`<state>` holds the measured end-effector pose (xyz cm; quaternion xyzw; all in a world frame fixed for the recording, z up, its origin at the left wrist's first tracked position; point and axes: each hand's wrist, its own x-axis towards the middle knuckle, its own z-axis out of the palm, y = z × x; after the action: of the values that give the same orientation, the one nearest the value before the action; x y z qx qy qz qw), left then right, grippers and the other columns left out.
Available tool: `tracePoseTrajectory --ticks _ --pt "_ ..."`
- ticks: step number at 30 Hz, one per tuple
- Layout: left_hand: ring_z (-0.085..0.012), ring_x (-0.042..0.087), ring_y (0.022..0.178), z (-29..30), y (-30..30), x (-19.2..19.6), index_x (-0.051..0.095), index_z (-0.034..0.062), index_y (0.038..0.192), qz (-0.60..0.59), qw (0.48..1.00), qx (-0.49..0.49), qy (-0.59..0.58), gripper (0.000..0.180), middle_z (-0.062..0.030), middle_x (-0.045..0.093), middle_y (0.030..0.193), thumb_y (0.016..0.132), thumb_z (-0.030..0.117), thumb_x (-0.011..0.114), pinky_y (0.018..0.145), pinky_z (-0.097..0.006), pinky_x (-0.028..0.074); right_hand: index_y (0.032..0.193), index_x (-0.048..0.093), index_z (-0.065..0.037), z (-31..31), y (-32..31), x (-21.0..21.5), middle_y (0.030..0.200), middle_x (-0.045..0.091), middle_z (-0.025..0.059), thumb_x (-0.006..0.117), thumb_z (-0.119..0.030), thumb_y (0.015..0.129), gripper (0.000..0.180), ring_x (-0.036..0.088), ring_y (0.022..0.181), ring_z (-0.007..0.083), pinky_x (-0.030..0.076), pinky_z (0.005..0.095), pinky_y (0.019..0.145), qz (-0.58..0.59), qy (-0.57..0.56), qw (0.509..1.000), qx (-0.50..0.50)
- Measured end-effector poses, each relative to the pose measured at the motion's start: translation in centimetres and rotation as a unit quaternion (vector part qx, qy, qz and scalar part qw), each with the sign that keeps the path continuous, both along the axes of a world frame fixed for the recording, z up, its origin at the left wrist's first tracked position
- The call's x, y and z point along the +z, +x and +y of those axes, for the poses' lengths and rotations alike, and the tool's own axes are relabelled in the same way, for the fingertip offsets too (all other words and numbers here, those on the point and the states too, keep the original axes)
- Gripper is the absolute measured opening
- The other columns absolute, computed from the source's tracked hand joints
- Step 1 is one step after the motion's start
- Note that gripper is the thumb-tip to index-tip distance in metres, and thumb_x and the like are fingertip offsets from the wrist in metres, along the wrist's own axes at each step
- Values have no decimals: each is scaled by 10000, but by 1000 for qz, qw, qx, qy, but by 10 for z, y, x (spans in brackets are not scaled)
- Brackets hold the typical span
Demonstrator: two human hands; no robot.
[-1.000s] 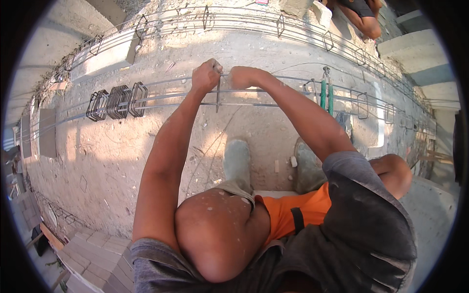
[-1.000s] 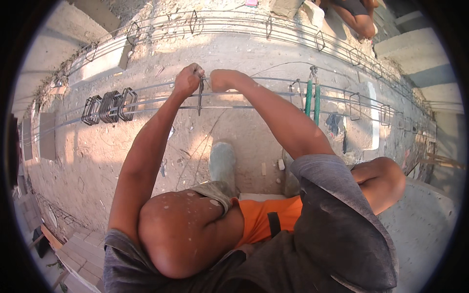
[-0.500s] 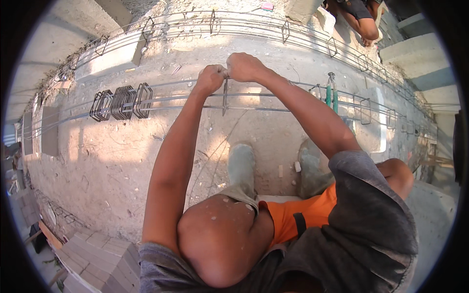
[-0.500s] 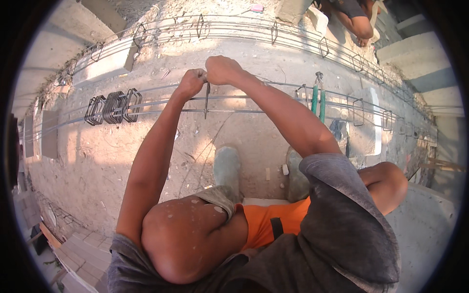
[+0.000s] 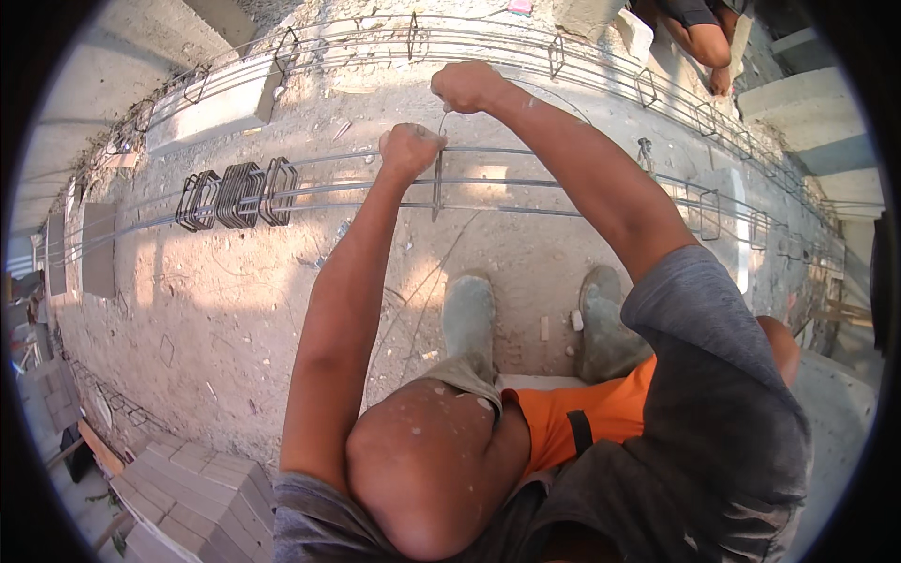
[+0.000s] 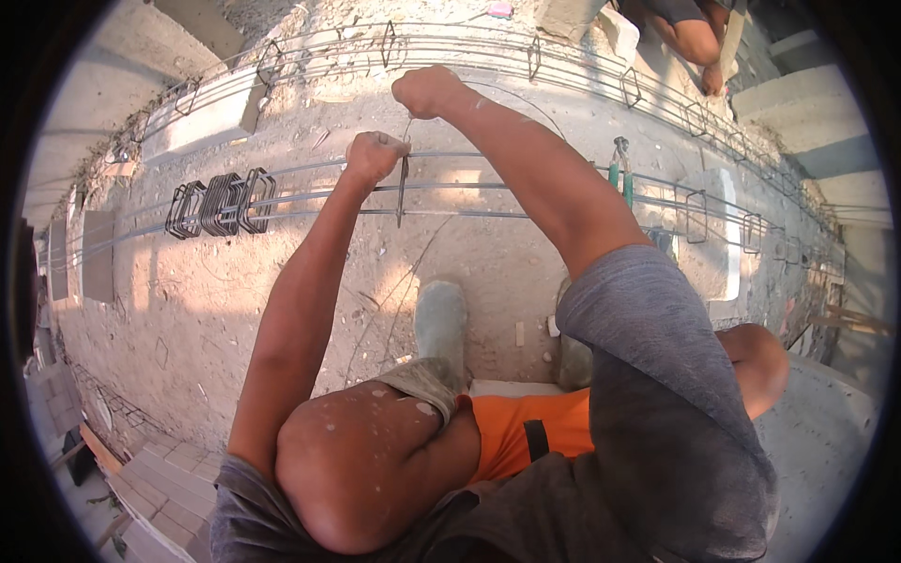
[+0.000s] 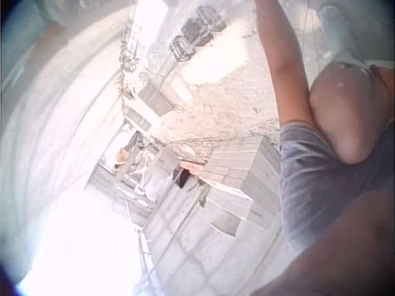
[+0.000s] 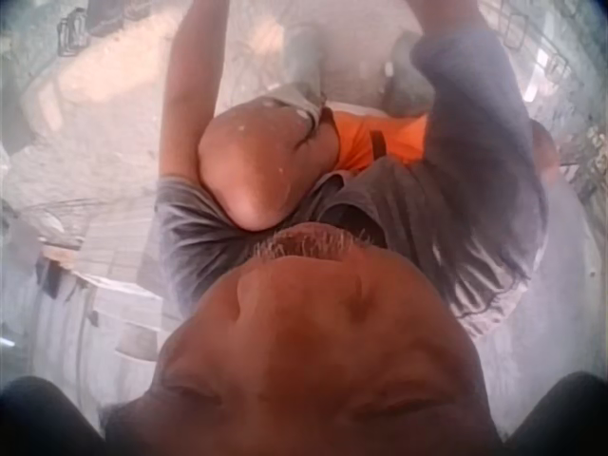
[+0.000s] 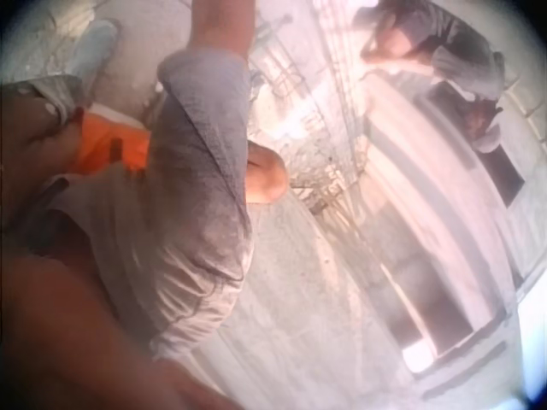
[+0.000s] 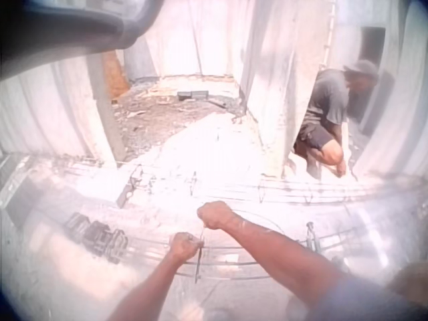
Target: The person uses pliers and wire to tie and secure metal rebar frames together at a construction site.
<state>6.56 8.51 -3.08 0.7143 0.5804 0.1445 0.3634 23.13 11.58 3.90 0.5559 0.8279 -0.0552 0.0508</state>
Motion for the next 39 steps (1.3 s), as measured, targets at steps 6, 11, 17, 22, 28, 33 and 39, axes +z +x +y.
tracePoseTrajectory --ticks 6,11,17,22,28,33,39 --pt "-260 686 770 -8 -10 5 774 123 778 15 998 -14 -55 289 -106 732 793 737 400 700 784 -354 496 997 761 -101 5 -59 39 925 730 146 776 -64 719 281 695 874 302 548 391 780 -178 -380 908 14" --pt "-264 676 760 1 -10 -1 758 113 770 -79 995 -26 -58 340 -122 714 752 735 449 713 768 -370 494 719 682 -79 14 -42 31 730 687 109 742 -182 777 132 674 728 263 490 456 829 -96 67 978 171" --pt "-377 667 830 15 -34 -43 730 62 744 44 977 -18 206 453 -188 706 792 797 505 651 797 -484 468 841 686 -103 -70 -44 40 970 601 69 628 -220 826 131 583 1042 214 426 411 966 55 199 960 189" --pt "-388 665 913 -3 5 2 739 48 770 104 994 38 14 443 -239 700 867 799 469 602 847 -457 474 1148 584 -37 -189 59 57 1113 572 150 621 -283 880 366 585 1033 323 437 471 903 27 141 951 -276" --pt "-373 669 895 6 5 -3 745 67 790 90 996 20 0 468 -207 710 892 808 512 604 852 -435 479 1449 315 44 -284 141 16 1335 469 301 580 -317 913 699 547 1201 455 453 542 973 -3 -87 825 -558" --pt "-326 678 843 2 -5 -4 730 76 743 75 996 -49 1 552 -174 706 797 794 617 634 798 -407 493 1424 277 149 -270 181 -5 1307 482 390 558 -147 878 681 561 1178 494 492 480 972 33 -168 858 -485" --pt "-275 687 849 -9 -7 22 747 80 794 74 986 -148 -14 532 -109 724 775 797 600 638 1003 -438 368 1236 432 129 -270 208 17 1047 656 319 611 -59 794 513 676 1000 405 540 436 846 49 -95 826 -553"
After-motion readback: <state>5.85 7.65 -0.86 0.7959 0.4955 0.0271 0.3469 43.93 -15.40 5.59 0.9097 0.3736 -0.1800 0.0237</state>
